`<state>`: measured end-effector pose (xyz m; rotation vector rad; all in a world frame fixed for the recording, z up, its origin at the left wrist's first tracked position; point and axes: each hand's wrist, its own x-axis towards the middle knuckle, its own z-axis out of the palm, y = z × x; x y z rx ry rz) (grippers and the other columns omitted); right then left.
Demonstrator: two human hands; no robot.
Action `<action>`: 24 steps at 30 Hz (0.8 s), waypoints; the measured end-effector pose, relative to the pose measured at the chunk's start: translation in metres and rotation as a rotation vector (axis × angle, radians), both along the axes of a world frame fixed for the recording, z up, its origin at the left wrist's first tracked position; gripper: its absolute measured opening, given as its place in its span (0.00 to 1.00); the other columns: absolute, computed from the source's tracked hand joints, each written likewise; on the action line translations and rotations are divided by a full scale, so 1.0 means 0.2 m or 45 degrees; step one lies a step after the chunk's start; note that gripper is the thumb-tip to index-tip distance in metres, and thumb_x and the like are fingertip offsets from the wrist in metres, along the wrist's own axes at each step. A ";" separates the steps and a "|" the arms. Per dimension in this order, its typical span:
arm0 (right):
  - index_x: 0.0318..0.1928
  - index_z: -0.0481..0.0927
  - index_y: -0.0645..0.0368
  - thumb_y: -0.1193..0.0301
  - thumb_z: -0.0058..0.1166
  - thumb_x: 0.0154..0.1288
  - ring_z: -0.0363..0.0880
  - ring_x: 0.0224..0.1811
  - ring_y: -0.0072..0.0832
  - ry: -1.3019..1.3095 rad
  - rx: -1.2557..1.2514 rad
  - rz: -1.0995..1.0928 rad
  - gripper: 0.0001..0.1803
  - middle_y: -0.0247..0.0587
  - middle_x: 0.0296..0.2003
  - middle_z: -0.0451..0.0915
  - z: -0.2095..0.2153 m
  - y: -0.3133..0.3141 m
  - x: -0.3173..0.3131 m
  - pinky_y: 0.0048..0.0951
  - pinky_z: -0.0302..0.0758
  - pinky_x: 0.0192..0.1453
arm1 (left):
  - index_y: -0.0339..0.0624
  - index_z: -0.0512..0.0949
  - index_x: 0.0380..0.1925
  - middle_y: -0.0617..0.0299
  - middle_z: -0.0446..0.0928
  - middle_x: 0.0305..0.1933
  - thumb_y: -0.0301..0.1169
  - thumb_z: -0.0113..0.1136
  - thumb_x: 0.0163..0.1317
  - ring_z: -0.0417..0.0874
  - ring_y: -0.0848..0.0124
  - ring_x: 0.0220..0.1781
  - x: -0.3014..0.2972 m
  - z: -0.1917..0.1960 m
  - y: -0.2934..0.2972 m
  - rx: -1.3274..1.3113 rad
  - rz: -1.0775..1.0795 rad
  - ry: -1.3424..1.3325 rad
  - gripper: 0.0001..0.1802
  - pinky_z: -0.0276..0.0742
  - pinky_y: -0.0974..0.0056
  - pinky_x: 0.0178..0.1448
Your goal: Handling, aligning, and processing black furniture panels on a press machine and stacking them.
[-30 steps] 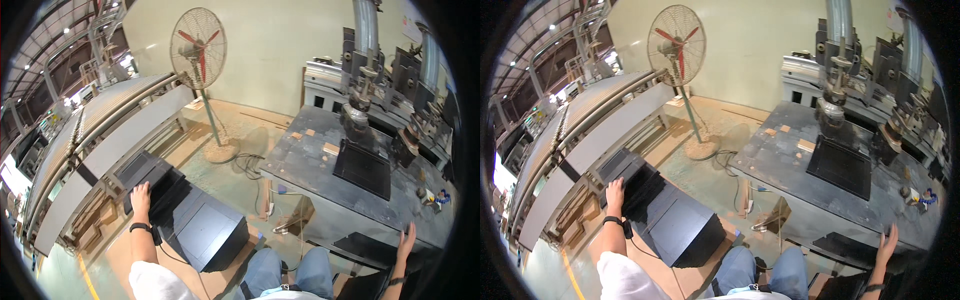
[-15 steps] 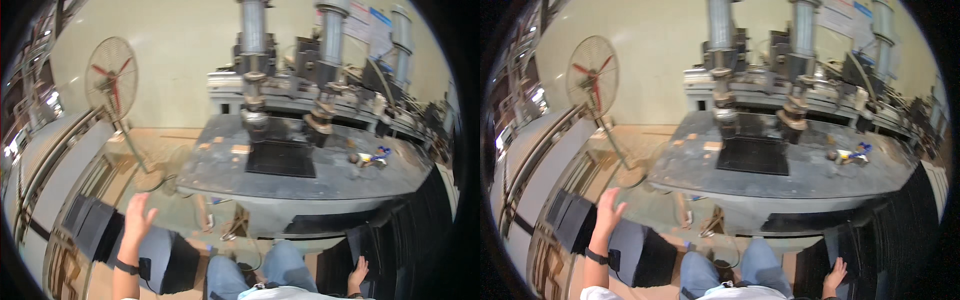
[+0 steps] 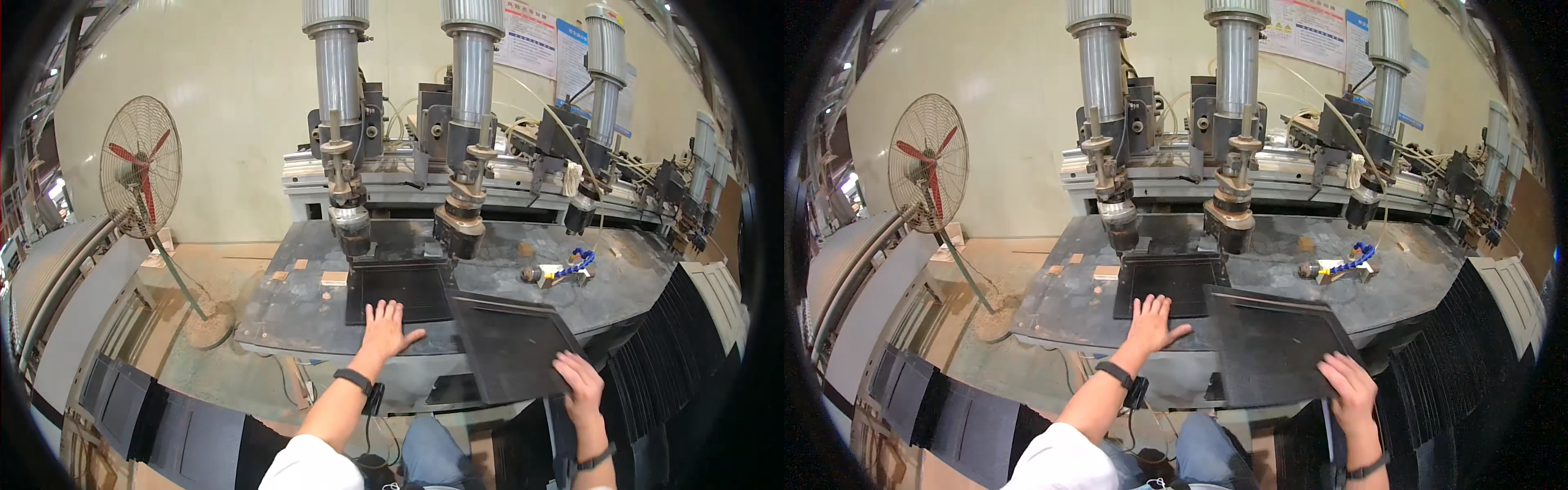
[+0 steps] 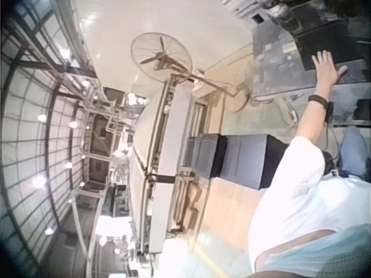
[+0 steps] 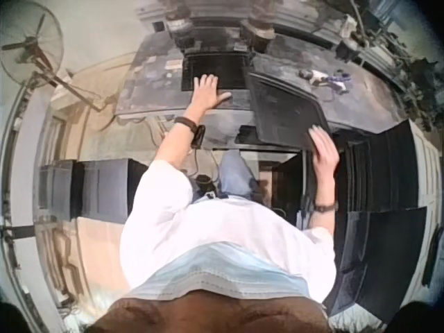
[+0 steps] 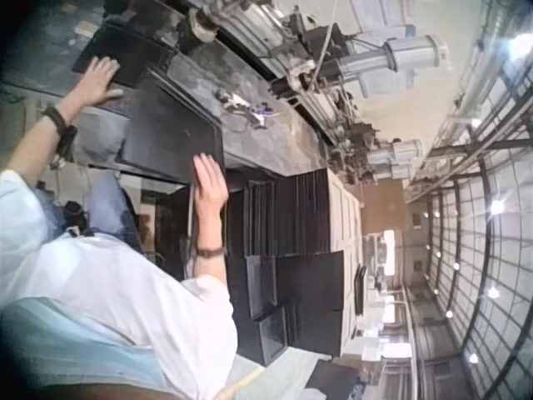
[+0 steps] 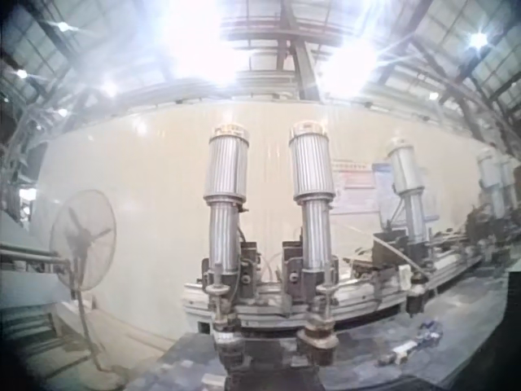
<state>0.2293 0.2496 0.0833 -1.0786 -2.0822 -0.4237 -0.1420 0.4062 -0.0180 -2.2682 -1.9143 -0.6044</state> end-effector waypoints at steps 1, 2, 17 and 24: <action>0.43 0.82 0.56 0.85 0.50 0.40 0.80 0.49 0.43 -0.045 -0.003 0.071 0.25 0.43 0.44 0.81 0.02 0.11 -0.09 0.40 0.77 0.54 | 0.34 0.65 0.61 0.50 0.63 0.66 0.64 0.56 0.52 0.57 0.52 0.71 -0.01 0.00 -0.07 -0.015 -0.052 -0.022 0.49 0.47 0.42 0.72; 0.44 0.82 0.55 0.85 0.50 0.40 0.80 0.49 0.41 -0.046 -0.024 0.152 0.26 0.41 0.44 0.81 0.02 0.23 -0.18 0.38 0.77 0.54 | 0.35 0.68 0.57 0.50 0.68 0.58 0.56 0.62 0.51 0.65 0.53 0.63 -0.02 -0.02 -0.17 0.218 -0.104 0.059 0.42 0.57 0.46 0.68; 0.53 0.77 0.56 0.66 0.62 0.53 0.70 0.61 0.43 -0.233 -0.392 0.406 0.25 0.43 0.55 0.76 -0.46 1.21 -0.85 0.37 0.69 0.64 | 0.45 0.78 0.37 0.63 0.79 0.37 0.28 0.57 0.41 0.79 0.63 0.38 -1.13 0.26 -2.10 0.362 0.476 0.464 0.17 0.74 0.60 0.39; 0.57 0.74 0.59 0.68 0.61 0.55 0.66 0.64 0.47 -0.323 -0.400 0.245 0.27 0.46 0.57 0.73 -0.43 1.15 -0.99 0.43 0.63 0.66 | 0.45 0.76 0.43 0.61 0.78 0.43 0.25 0.56 0.51 0.77 0.61 0.47 -1.97 0.15 -2.39 0.290 1.406 0.618 0.16 0.73 0.59 0.44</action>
